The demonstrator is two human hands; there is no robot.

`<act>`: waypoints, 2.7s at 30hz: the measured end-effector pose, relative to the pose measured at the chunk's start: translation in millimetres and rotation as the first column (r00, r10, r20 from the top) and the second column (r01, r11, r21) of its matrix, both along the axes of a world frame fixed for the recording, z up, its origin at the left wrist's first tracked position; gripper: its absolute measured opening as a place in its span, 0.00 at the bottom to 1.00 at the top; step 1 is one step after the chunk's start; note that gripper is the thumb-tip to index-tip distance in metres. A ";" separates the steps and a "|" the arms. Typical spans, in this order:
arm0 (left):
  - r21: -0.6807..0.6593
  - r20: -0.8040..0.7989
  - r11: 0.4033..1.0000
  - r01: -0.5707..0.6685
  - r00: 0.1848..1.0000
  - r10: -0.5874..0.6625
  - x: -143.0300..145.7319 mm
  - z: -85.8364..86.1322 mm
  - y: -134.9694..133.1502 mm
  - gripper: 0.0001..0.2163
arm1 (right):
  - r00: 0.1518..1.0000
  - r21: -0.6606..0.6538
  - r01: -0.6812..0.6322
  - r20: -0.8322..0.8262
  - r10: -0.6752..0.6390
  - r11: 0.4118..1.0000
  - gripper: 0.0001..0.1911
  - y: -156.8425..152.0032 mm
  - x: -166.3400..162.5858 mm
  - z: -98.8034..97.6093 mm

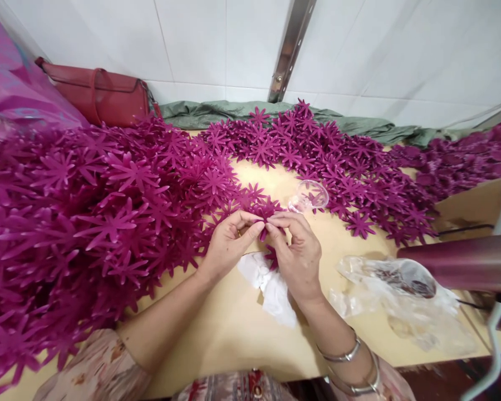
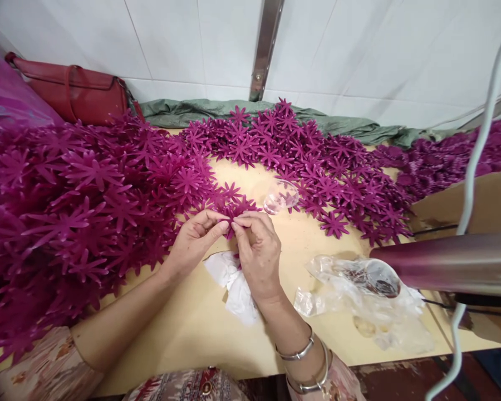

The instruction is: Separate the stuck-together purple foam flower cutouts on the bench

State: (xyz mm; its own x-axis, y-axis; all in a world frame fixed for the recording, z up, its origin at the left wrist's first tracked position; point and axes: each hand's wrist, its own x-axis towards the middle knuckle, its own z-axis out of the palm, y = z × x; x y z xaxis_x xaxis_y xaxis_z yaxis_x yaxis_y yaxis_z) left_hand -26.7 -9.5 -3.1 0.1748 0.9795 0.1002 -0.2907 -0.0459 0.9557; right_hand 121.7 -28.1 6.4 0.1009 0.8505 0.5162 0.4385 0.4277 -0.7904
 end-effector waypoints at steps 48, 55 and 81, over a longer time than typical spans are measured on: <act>-0.003 0.039 0.987 -0.158 0.987 0.158 0.9 -4.6 3.7 0.15 | 0.959 -0.115 -0.266 -0.129 0.251 0.957 0.05 27.3 2.6 -5.5; 0.016 0.017 0.985 -0.174 0.985 0.174 0.6 -2.1 2.7 0.16 | 0.959 -0.066 -0.269 -0.109 0.261 0.961 0.04 25.3 1.4 -0.4; 0.032 0.027 0.982 -0.185 0.982 0.184 0.2 -1.4 2.4 0.15 | 0.965 -0.071 -0.264 -0.029 0.262 0.962 0.06 21.8 0.9 4.3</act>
State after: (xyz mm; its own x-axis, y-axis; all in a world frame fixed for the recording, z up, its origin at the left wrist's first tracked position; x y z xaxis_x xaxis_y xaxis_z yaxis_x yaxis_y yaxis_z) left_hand -26.5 -7.2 -4.5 -0.0119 0.9906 0.1365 -0.2971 -0.1338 0.9454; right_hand 122.7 -6.3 10.7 -0.1223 0.8840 0.4513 0.3032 0.4663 -0.8311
